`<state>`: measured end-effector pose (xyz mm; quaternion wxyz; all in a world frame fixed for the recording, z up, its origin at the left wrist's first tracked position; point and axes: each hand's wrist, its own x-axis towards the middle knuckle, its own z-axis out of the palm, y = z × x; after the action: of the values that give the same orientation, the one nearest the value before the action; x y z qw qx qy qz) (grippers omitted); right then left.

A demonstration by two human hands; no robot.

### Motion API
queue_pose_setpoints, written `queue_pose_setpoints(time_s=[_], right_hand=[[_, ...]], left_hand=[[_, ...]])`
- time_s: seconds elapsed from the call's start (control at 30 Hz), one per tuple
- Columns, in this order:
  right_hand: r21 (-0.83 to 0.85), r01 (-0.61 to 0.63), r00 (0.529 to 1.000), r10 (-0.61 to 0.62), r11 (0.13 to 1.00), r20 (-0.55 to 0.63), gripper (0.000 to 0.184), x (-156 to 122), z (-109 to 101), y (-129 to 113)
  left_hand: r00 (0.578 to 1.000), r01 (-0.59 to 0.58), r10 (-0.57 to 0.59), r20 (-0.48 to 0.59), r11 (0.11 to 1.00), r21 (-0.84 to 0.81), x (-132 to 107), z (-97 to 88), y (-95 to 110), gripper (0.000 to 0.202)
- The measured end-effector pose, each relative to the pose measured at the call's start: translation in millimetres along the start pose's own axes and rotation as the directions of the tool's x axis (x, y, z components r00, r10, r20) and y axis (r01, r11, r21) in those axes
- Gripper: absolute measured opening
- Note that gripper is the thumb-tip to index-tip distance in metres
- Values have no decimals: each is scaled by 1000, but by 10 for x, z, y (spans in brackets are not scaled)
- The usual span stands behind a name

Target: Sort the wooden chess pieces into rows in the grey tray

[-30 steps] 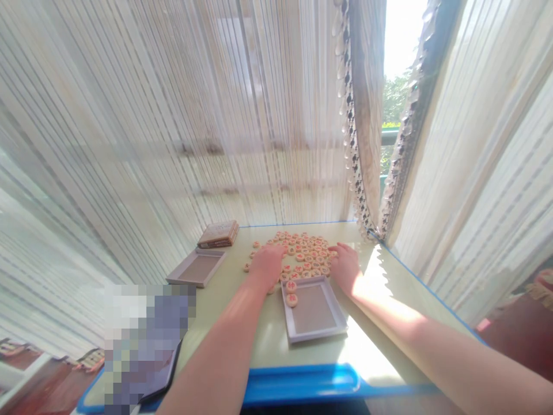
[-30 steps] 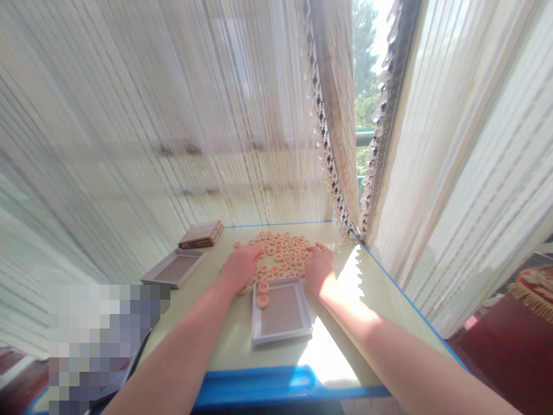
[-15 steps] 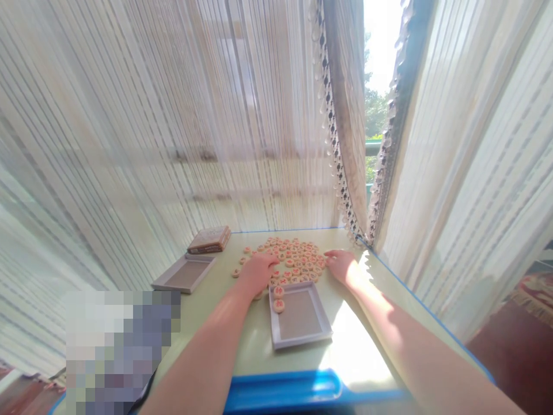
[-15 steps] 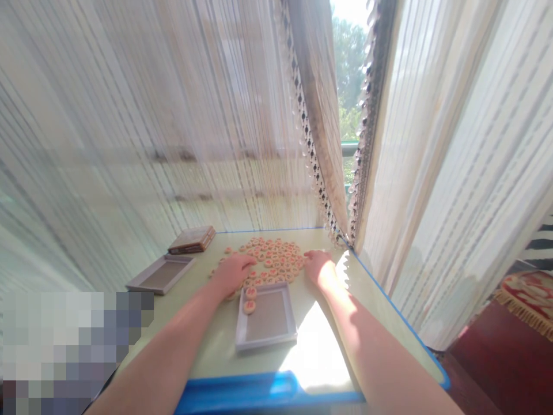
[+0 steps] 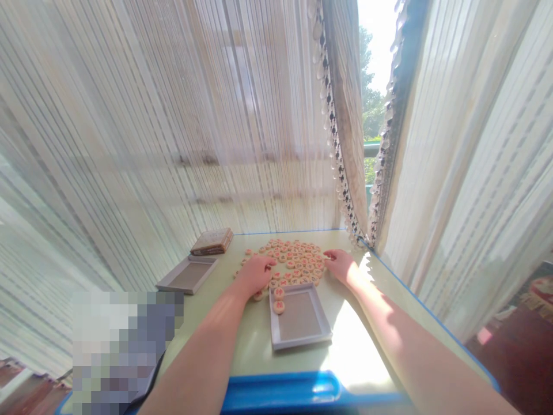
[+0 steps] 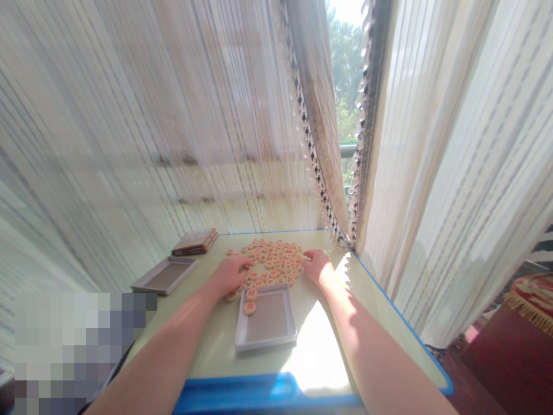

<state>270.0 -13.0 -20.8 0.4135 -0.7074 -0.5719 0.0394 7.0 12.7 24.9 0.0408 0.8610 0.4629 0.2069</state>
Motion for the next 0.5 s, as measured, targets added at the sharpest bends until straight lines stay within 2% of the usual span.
queue_pose_setpoints(time_s=[0.1, 0.2, 0.33, 0.4, 0.5], right_hand=[[-12, -27, 996, 28, 1000, 86, 34, -2, -16, -51], [-8, -19, 995, 20, 1000, 95, 34, -15, -29, -78], [28, -14, 996, 11, 1000, 93, 33, -37, -21, -69], [48, 3, 998, -6, 999, 59, 32, -44, 1, -49], [-7, 47, 997, -48, 999, -59, 30, -44, 38, -15]], left_hand=[[998, 10, -9, -55, 1000, 23, 9, 21, 3, 32], [993, 44, -43, -111, 999, 7, 3, 37, 7, 31], [996, 41, -39, -83, 999, 26, -15, 34, 10, 26], [995, 45, -41, -87, 998, 38, -15, 29, 9, 26], [984, 54, -48, -174, 998, 34, -4, 16, 12, 28]])
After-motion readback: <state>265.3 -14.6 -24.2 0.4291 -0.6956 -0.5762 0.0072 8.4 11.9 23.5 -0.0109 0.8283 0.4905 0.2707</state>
